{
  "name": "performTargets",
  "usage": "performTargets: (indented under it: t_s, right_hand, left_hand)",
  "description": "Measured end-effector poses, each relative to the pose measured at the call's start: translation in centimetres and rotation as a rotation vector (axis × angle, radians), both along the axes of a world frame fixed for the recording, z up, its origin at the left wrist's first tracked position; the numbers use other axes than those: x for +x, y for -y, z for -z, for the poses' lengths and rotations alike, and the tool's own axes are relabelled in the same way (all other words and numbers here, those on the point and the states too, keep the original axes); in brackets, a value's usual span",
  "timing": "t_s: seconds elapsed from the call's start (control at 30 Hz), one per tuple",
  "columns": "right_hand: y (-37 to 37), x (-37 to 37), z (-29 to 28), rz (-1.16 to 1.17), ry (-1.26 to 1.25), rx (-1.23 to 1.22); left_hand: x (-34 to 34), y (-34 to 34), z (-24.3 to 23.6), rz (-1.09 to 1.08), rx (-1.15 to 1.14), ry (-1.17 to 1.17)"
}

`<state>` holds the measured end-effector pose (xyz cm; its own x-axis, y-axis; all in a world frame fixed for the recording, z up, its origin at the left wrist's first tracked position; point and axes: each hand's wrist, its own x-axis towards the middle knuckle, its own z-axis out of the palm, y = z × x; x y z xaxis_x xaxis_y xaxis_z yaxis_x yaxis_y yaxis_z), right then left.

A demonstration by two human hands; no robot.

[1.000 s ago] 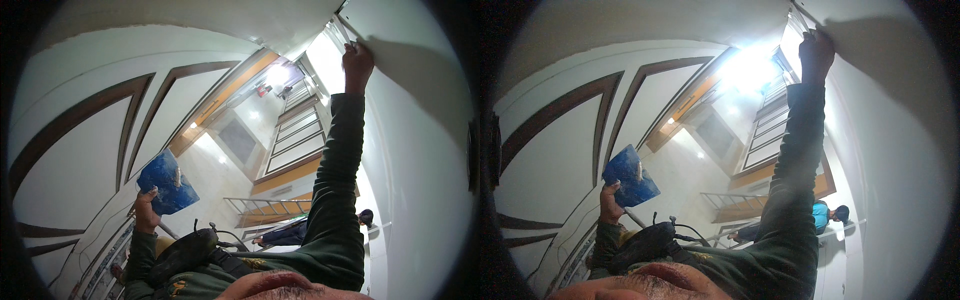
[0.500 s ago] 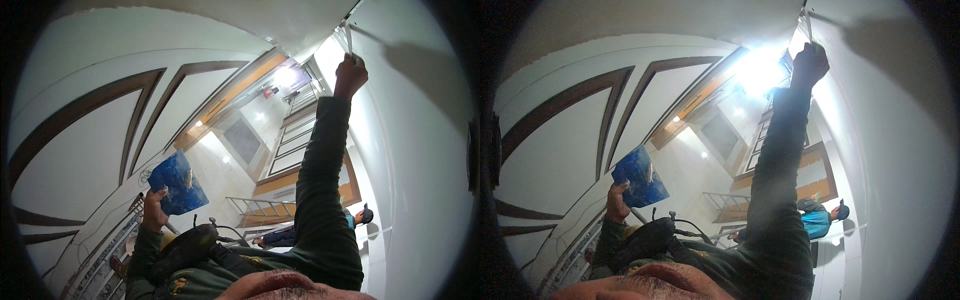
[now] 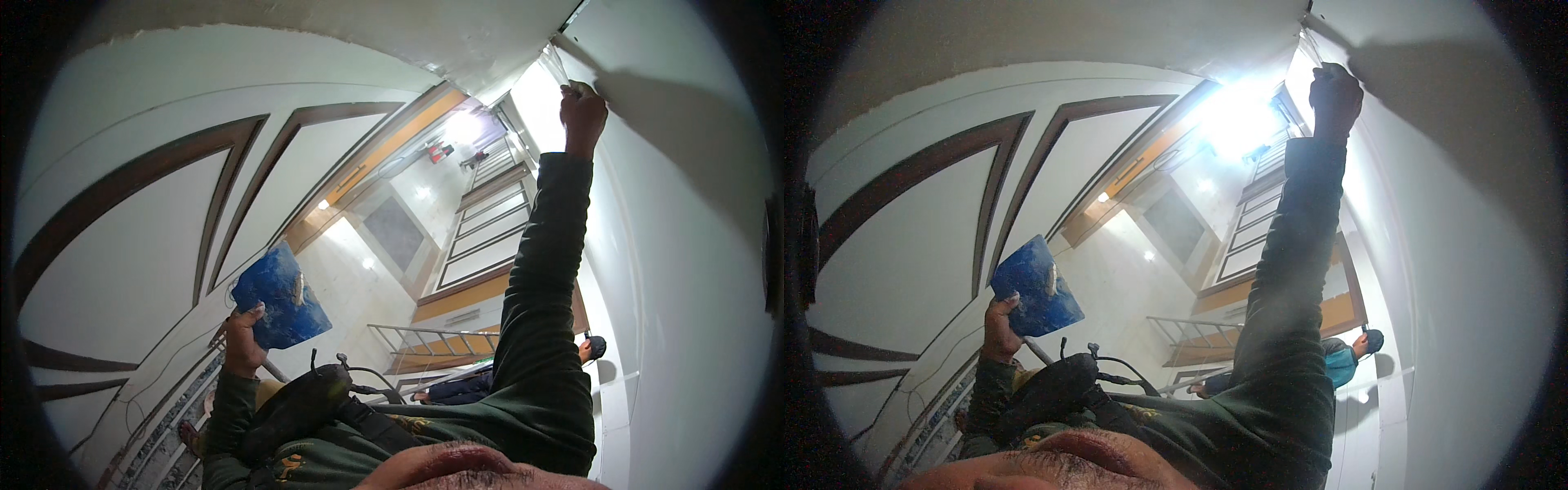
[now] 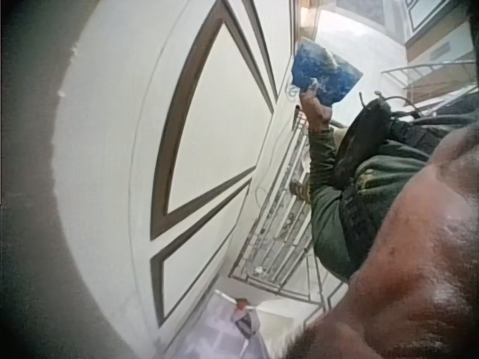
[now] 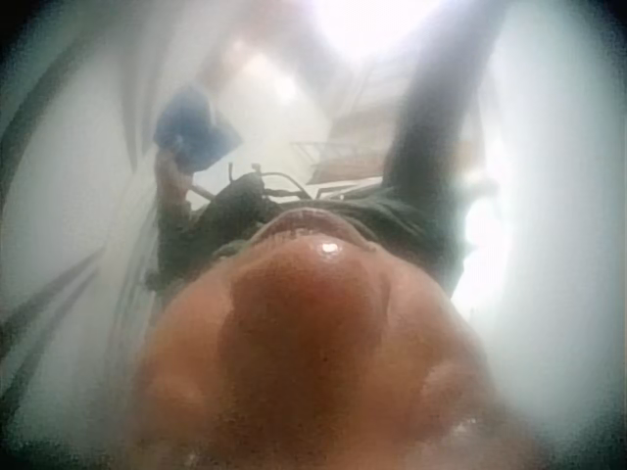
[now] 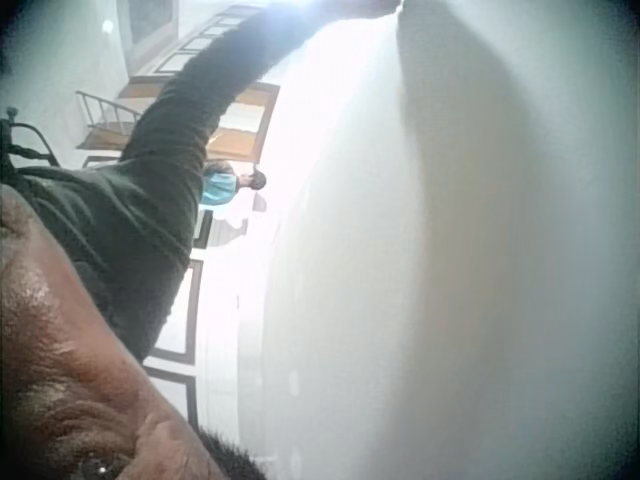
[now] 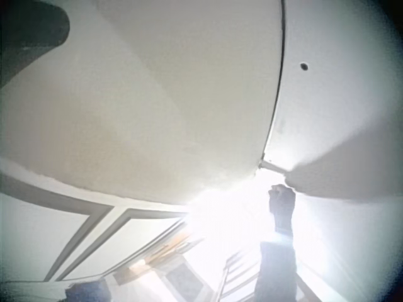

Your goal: The person scoops plaster from a bowl onto a plastic trowel and applies it along the wall and ceiling joints using a putty knife.

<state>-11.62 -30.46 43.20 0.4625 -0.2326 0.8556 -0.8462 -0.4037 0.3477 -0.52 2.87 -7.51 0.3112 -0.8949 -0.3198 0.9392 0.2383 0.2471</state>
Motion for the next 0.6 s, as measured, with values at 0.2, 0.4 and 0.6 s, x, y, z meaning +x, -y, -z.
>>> performTargets:
  t_s: [0.2,0.4,0.6]
  right_hand:
    - [0.9,1.1,0.4,-0.167,0.035,-0.111]
    - [1.2,0.8,3.6,-0.156,0.176,-0.187]
    - [-4.5,-3.4,14.1,-0.528,0.357,0.31]
  left_hand:
    - [-0.2,0.6,2.0,-0.007,-0.014,-0.013]
    - [-0.6,0.7,3.0,-0.003,-0.043,-0.029]
    - [1.3,-1.7,-1.9,0.009,-0.162,0.054]
